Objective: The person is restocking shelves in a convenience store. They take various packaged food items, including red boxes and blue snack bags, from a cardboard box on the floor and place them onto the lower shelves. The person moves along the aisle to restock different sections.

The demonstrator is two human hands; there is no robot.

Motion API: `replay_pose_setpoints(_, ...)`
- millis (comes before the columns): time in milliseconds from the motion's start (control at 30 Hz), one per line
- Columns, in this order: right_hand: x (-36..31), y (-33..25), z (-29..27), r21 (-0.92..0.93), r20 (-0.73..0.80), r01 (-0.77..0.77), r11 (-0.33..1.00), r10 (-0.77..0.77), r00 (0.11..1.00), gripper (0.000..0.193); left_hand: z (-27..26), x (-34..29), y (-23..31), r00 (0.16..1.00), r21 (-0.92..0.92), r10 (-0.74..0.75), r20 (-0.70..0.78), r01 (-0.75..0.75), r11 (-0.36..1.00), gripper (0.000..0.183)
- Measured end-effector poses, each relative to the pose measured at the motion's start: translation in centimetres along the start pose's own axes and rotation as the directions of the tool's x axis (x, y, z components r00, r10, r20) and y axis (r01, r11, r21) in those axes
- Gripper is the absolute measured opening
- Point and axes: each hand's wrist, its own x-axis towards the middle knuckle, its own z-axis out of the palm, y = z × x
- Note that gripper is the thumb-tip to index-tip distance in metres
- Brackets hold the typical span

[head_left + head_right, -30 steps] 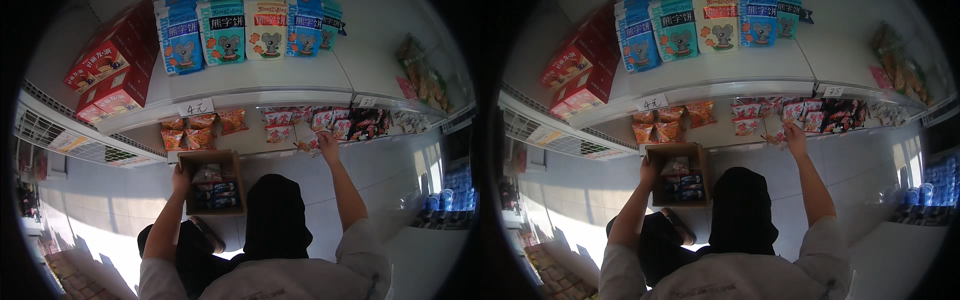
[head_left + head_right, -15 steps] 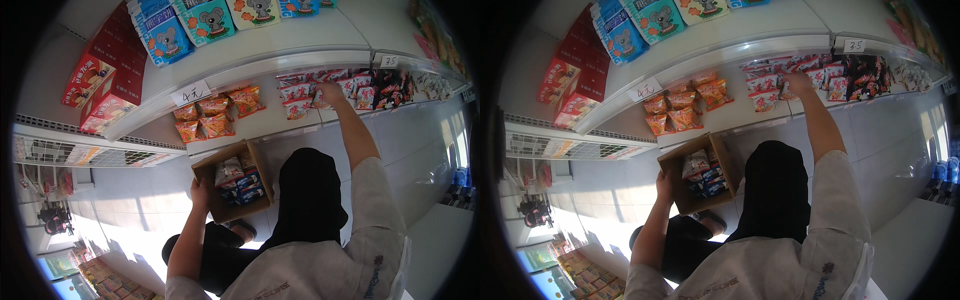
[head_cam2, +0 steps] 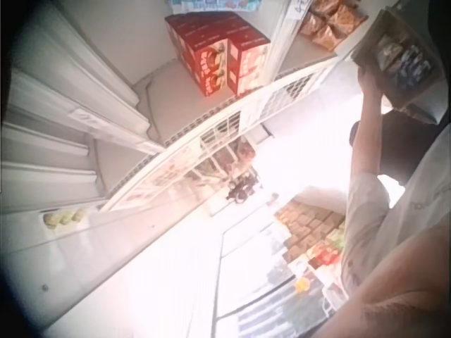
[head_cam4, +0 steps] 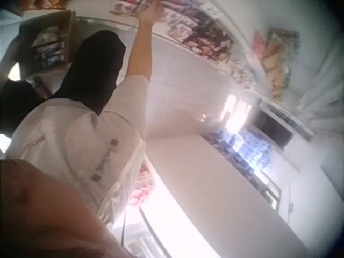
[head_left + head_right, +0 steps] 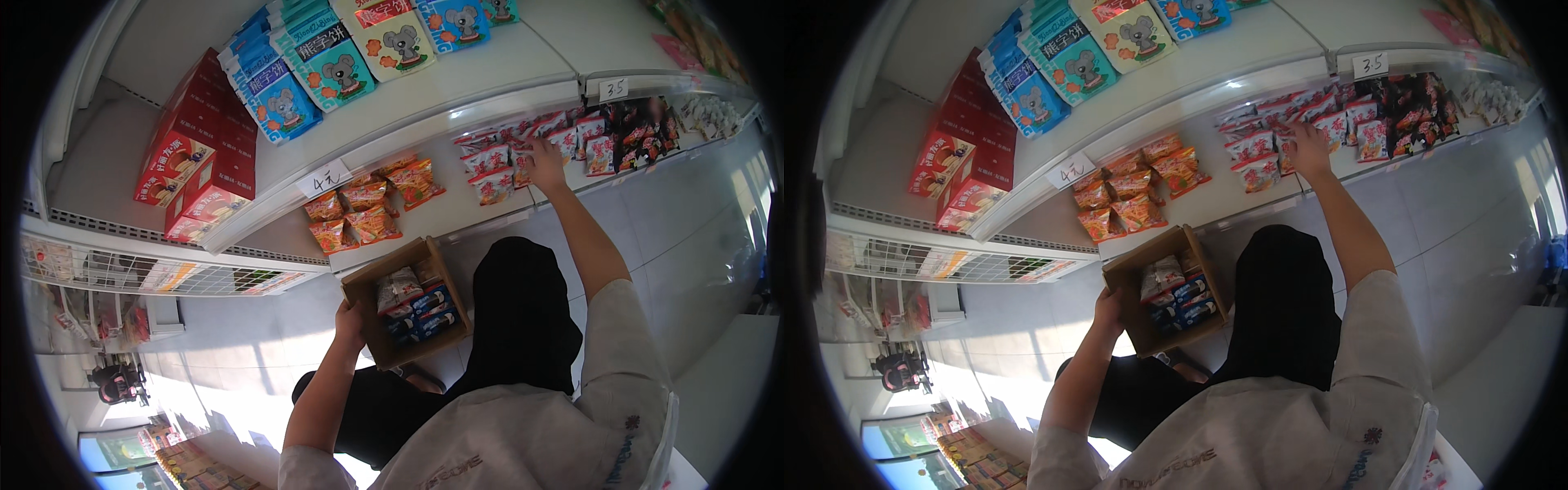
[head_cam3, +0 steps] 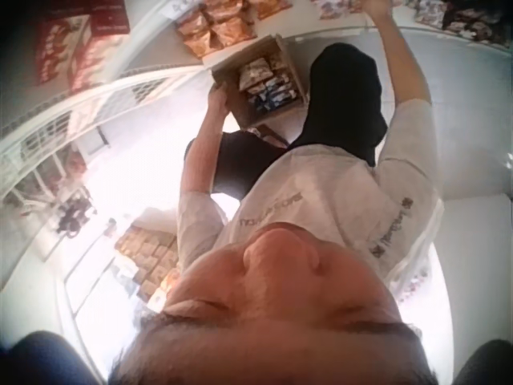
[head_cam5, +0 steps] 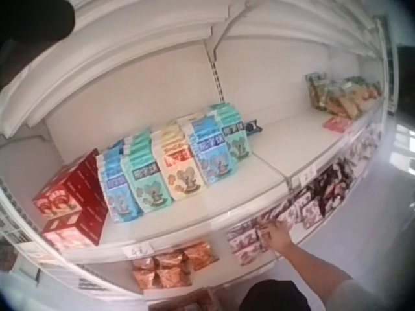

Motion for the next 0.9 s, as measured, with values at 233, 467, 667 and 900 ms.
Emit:
replay_pose_setpoints(233, -2.6, -13.7, -6.3, 0.507, -0.001, 0.185, 0.842, -0.214, 0.977, 0.02, 4.3, 1.7, 2.8, 0.999, 0.058, -0.007, 0.035, 0.005, 0.998, 0.025)
replay_pose_setpoints(467, -8.8, -29.2, -5.3, 0.448, 0.426, 0.542, 0.711, -0.703, 0.569, 0.02, 2.2, 6.5, 0.0, 1.0, 0.037, 0.001, -0.026, 0.0, 0.999, 0.03)
replay_pose_setpoints(667, -12.7, -34.9, 3.3, 0.22, 0.92, 0.601, 0.768, -0.369, 0.134, 0.025, 5.3, 6.0, 1.2, 0.998, 0.233, 0.059, -0.01, -0.055, 0.971, 0.035)
replay_pose_setpoints(900, -17.4, -35.4, 10.7, 0.092, 0.922, 0.645, 0.759, -0.31, 0.234, 0.032, 3.6, 8.0, -0.1, 0.99, 0.383, 0.138, -0.001, -0.127, 0.915, 0.051)
